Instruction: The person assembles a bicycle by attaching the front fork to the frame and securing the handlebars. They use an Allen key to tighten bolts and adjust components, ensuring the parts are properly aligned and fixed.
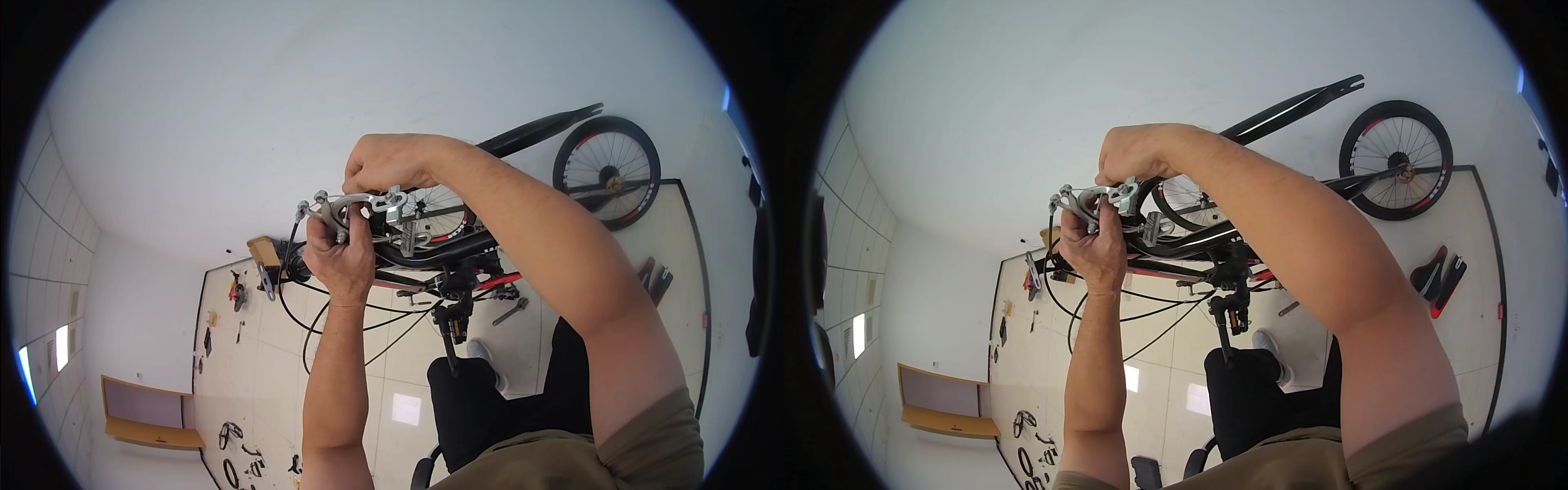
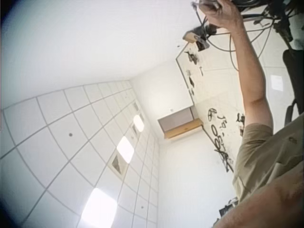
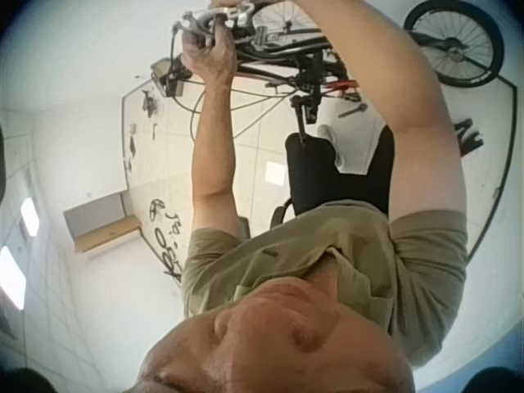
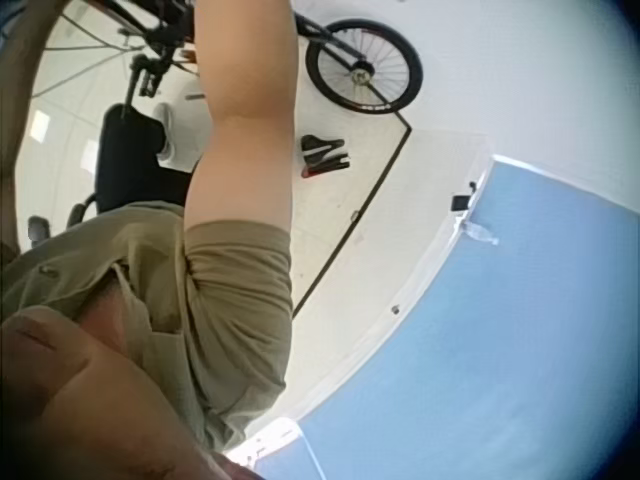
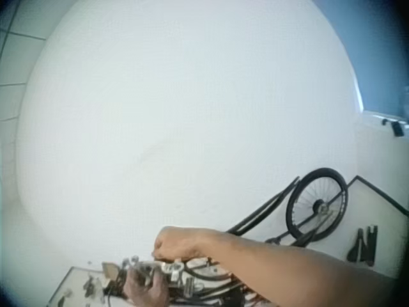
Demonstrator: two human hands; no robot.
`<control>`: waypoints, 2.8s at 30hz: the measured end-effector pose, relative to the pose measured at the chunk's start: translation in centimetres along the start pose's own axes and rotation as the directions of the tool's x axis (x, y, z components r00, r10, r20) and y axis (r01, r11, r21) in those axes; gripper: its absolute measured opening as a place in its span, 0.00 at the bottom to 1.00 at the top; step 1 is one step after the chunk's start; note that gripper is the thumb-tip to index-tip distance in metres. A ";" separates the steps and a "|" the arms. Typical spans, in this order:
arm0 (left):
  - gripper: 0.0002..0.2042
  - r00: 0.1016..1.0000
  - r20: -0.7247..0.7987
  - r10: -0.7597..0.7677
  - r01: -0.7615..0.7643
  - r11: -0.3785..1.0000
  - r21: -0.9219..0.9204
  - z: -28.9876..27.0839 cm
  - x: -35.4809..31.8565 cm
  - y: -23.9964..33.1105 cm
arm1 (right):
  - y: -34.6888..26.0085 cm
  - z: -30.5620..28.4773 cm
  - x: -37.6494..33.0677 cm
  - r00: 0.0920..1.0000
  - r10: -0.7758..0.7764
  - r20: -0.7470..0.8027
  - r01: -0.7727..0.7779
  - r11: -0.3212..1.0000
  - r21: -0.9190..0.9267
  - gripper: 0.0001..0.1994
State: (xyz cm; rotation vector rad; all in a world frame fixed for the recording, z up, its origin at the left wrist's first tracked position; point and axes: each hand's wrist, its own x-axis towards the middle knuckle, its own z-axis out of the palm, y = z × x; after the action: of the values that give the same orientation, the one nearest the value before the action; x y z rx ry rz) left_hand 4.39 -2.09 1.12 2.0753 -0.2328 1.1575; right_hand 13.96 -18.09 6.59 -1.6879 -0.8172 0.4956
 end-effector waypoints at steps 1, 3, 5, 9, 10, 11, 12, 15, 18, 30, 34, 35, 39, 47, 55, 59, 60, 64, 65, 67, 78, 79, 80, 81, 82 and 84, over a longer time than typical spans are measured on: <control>0.10 1.000 0.001 0.005 -0.005 1.000 0.000 -0.1 0.0 0.2 | -0.4 0.1 -0.6 1.000 -0.014 0.001 0.014 1.000 -0.007 0.11; 0.09 1.000 0.003 0.003 -0.003 1.000 -0.012 -0.2 -0.1 0.4 | -0.3 0.3 -0.9 0.997 -0.073 0.004 0.073 0.997 0.012 0.10; 0.08 1.000 0.007 -0.004 0.004 0.999 -0.040 0.0 0.0 0.5 | -0.2 0.2 -0.9 0.995 -0.100 0.002 0.100 0.995 0.024 0.09; 0.07 1.000 0.012 -0.012 0.013 0.999 -0.035 -0.1 0.0 0.6 | 0.0 0.2 -0.2 0.997 -0.074 0.004 0.074 0.997 0.036 0.08; 0.07 1.000 0.015 -0.007 0.008 1.000 -0.012 -0.2 0.0 0.5 | -0.1 0.2 -0.1 0.998 -0.063 0.001 0.063 0.997 0.037 0.07; 0.07 1.000 0.018 -0.003 0.002 1.000 0.011 -0.2 -0.1 0.4 | -0.1 0.2 -0.1 0.998 -0.053 0.014 0.052 0.998 0.036 0.07; 0.08 1.000 0.019 -0.011 0.011 1.000 0.001 -0.3 -0.2 0.3 | -0.2 0.2 -0.1 0.999 -0.043 0.028 0.042 0.999 0.035 0.07; 0.08 0.999 0.026 -0.020 0.020 1.000 0.003 -0.4 -0.2 0.1 | -0.5 0.2 -0.1 0.999 -0.011 0.040 0.009 0.999 0.042 0.07; 0.08 1.000 0.029 -0.007 0.006 0.999 0.038 -0.7 -0.1 0.0 | -0.6 0.3 0.0 0.999 -0.010 0.038 0.008 0.999 0.051 0.06; 0.06 1.000 0.007 -0.025 0.025 0.999 0.030 -0.7 -0.3 -0.3 | -0.2 0.4 0.5 0.996 -0.070 0.052 0.066 0.995 0.080 0.08; 0.06 1.000 0.010 -0.027 0.027 0.999 0.025 -0.6 -0.2 -0.3 | 0.0 0.6 1.2 1.000 -0.021 0.005 0.020 0.999 0.050 0.10; 0.06 1.000 0.010 -0.028 0.028 0.999 0.025 -0.6 -0.3 -0.2 | -0.2 0.6 1.2 1.000 0.005 -0.004 -0.005 1.000 -0.003 0.10; 0.06 1.000 0.006 -0.004 0.003 0.998 0.055 -0.9 -0.3 -0.6 | -0.7 1.0 1.0 0.999 0.031 -0.014 -0.032 0.996 -0.087 0.09; 0.07 1.000 -0.010 0.006 -0.005 1.000 0.029 -0.9 -0.5 -0.7 | 0.1 1.0 1.4 0.999 -0.024 0.036 0.021 0.997 0.079 0.06; 0.10 0.999 -0.029 0.045 -0.043 0.997 0.070 -0.5 -0.4 -1.1 | -0.6 0.7 0.9 0.998 0.056 -0.020 -0.057 0.996 -0.072 0.10; 0.07 1.000 -0.006 0.013 -0.013 0.999 0.043 -0.6 -0.5 -0.7 | -0.5 0.9 0.5 1.000 0.010 -0.027 -0.010 1.000 -0.022 0.10; 0.07 0.999 -0.012 0.029 -0.029 0.999 0.028 -0.5 -0.5 -0.7 | -0.5 0.9 0.3 0.999 0.004 -0.036 -0.004 1.000 -0.002 0.10; 0.07 0.998 -0.029 0.062 -0.062 0.998 0.017 -0.5 -0.6 -0.8 | 0.0 0.8 0.7 1.000 -0.028 -0.013 0.028 0.999 0.029 0.11; 0.08 0.997 -0.029 0.066 -0.065 0.998 0.018 -0.5 -0.5 -0.7 | 0.2 0.7 0.9 1.000 -0.026 -0.007 0.026 1.000 0.018 0.11; 0.08 0.998 -0.026 0.054 -0.053 0.998 0.033 -0.4 -0.5 -0.8 | 0.1 0.7 1.1 1.000 -0.023 0.007 0.023 1.000 -0.004 0.10; 0.09 0.998 -0.032 0.050 -0.049 0.998 0.034 -0.4 -0.6 -0.3 | -0.2 0.9 0.2 0.999 -0.029 -0.015 0.030 0.997 0.077 0.07; 0.09 0.998 -0.036 0.045 -0.044 0.999 0.020 -0.3 -0.6 -0.3 | -0.1 0.9 0.1 0.999 -0.038 -0.014 0.039 0.996 0.083 0.07; 0.09 0.998 -0.040 0.038 -0.038 0.999 0.006 -0.3 -0.7 -0.3 | -0.1 0.9 0.0 0.999 -0.038 -0.014 0.039 0.995 0.095 0.08; 0.10 0.999 -0.029 0.034 -0.033 0.999 0.030 -0.4 -0.8 -0.4 | 0.0 1.1 0.0 0.999 -0.037 -0.012 0.038 0.993 0.107 0.09; 0.10 0.999 -0.032 0.033 -0.032 0.998 0.049 -0.3 -0.7 -0.2 | -0.2 0.8 0.0 0.999 -0.040 -0.009 0.041 0.994 0.104 0.09; 0.10 0.999 -0.015 0.040 -0.039 0.996 0.083 -0.2 -0.6 -0.3 | 0.1 0.9 0.3 0.998 0.015 -0.056 -0.015 1.000 -0.007 0.11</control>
State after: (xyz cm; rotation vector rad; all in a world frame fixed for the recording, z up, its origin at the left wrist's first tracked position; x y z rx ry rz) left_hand 4.01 -1.85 0.57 2.1408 -0.2223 1.2268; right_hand 13.54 -17.27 6.31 -1.7086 -0.7674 0.4537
